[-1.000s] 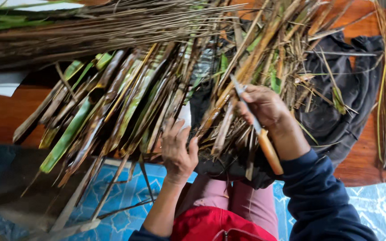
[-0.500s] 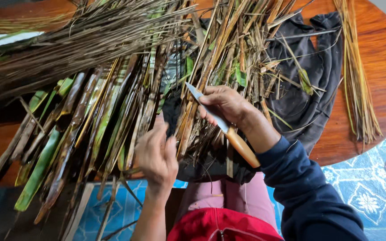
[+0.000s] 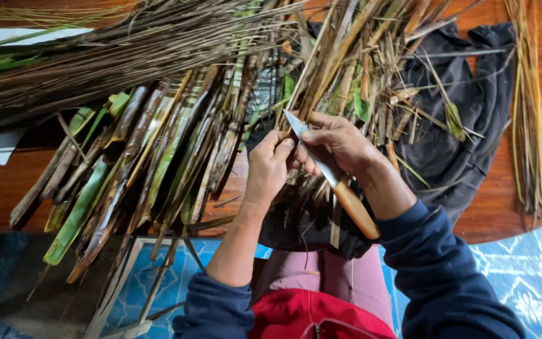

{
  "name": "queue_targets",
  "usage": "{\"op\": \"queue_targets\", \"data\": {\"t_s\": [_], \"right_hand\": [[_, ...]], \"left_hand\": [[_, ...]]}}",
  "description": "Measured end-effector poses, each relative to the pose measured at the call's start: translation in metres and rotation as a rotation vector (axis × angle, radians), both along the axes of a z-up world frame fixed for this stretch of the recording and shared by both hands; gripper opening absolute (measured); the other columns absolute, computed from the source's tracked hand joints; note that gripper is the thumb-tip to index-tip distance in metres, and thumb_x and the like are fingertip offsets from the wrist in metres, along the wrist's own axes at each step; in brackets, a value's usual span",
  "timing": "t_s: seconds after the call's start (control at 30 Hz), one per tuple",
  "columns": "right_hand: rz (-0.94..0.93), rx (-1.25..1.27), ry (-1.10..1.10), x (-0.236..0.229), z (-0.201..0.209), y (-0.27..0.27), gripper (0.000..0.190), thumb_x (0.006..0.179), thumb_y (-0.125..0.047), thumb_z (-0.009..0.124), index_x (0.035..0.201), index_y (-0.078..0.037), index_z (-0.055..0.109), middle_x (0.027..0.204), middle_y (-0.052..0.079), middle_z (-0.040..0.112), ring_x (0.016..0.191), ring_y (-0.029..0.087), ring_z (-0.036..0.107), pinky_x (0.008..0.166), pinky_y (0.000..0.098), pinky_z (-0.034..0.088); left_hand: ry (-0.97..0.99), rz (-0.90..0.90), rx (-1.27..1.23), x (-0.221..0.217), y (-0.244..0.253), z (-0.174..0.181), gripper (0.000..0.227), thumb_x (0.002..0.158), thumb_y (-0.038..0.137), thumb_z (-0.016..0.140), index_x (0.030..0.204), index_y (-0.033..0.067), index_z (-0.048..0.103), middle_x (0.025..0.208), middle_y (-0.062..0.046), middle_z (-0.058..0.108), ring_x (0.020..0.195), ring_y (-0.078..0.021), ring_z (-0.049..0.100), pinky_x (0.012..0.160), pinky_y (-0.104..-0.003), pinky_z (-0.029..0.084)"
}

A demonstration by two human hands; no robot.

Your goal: The person prepares coconut leaves by using a knife to strip the leafy material from the central midrib, handling several fronds one at a time and sorting the resulting materials on a table.

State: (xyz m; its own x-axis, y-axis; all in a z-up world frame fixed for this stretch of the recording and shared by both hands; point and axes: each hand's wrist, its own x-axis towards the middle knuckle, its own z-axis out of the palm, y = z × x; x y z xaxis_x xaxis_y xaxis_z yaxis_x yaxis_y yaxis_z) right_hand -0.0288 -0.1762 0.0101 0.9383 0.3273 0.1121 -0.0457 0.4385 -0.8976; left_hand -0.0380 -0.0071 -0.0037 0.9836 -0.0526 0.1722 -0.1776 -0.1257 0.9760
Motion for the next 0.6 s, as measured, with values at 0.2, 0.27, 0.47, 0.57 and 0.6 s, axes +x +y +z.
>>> {"op": "queue_targets", "data": {"t_s": [0.2,0.27,0.47,0.57,0.6], "right_hand": [[0.091,0.052,0.046,0.008,-0.014,-0.005,0.048,0.097,-0.006,0.055,0.145,-0.005,0.047,0.064,0.031,0.066,0.044,0.036,0.069,0.032,0.0408,0.058],[0.071,0.039,0.076,0.008,-0.015,-0.004,0.043,0.101,-0.010,0.054,0.143,-0.008,0.049,0.062,0.030,0.065,0.042,0.035,0.068,0.030,0.0395,0.057],[0.093,0.096,0.067,-0.008,0.005,0.006,0.038,0.098,-0.004,0.055,0.133,-0.017,0.063,0.061,0.032,0.065,0.040,0.037,0.067,0.029,0.0383,0.057],[0.109,0.086,0.046,-0.005,0.003,0.004,0.041,0.097,-0.004,0.055,0.137,-0.015,0.061,0.061,0.033,0.064,0.038,0.038,0.066,0.028,0.0418,0.057],[0.121,0.103,0.039,-0.009,0.005,0.004,0.040,0.098,-0.002,0.052,0.134,-0.016,0.063,0.060,0.032,0.064,0.038,0.036,0.066,0.028,0.0397,0.057]], "left_hand": [[-0.063,0.064,-0.156,0.004,0.002,0.010,0.015,0.095,0.010,0.057,0.094,0.0006,0.069,0.069,-0.016,0.067,0.058,-0.0199,0.071,0.048,-0.030,0.064],[-0.073,0.081,-0.150,0.004,-0.001,0.012,0.016,0.095,0.009,0.056,0.094,-0.0004,0.069,0.069,-0.016,0.067,0.057,-0.0200,0.071,0.048,-0.030,0.064],[-0.229,0.128,0.088,0.006,-0.004,0.007,0.014,0.096,0.015,0.060,0.095,0.0065,0.071,0.068,-0.017,0.066,0.059,-0.0279,0.070,0.049,-0.041,0.059],[-0.042,0.076,-0.028,0.006,-0.001,0.020,0.020,0.095,0.020,0.058,0.089,0.0075,0.072,0.059,-0.009,0.065,0.045,-0.0138,0.061,0.038,-0.025,0.054],[0.098,-0.001,-0.192,0.003,0.001,0.026,0.019,0.095,0.019,0.056,0.087,0.0086,0.070,0.056,-0.006,0.060,0.041,-0.0106,0.054,0.033,-0.021,0.043]]}}
